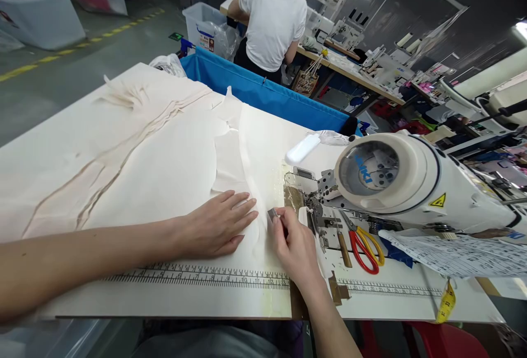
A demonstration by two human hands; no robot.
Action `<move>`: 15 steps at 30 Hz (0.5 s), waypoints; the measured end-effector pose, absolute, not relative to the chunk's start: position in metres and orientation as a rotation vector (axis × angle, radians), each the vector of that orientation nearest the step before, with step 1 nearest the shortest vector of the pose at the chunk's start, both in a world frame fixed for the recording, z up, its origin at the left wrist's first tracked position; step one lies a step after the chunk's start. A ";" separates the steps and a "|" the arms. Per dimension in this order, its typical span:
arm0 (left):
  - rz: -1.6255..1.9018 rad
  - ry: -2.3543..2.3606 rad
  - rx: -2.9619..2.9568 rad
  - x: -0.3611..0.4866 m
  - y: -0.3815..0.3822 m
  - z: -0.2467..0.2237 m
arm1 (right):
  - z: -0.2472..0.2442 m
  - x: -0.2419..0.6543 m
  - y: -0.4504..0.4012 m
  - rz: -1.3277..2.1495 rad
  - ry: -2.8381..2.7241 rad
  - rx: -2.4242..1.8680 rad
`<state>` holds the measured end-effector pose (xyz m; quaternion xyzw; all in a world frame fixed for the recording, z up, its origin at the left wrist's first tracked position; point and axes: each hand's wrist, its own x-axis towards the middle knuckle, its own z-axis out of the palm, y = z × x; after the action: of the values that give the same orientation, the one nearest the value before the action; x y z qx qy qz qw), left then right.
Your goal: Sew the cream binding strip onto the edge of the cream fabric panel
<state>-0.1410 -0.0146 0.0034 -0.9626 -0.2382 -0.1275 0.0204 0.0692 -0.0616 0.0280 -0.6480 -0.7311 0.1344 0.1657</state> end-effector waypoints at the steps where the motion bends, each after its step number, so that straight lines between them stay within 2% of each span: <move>1: -0.401 -0.731 -2.987 -0.141 -0.015 0.004 | 0.027 0.068 -0.061 0.381 -2.087 -1.840; 15: -0.428 -0.697 -2.981 -0.142 -0.016 0.005 | 0.022 0.055 -0.042 0.383 -2.192 -1.822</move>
<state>-0.1416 -0.0159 0.0047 -0.9641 -0.2253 -0.1385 0.0250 0.0548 -0.0417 0.0216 -0.6280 -0.7555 0.1319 0.1322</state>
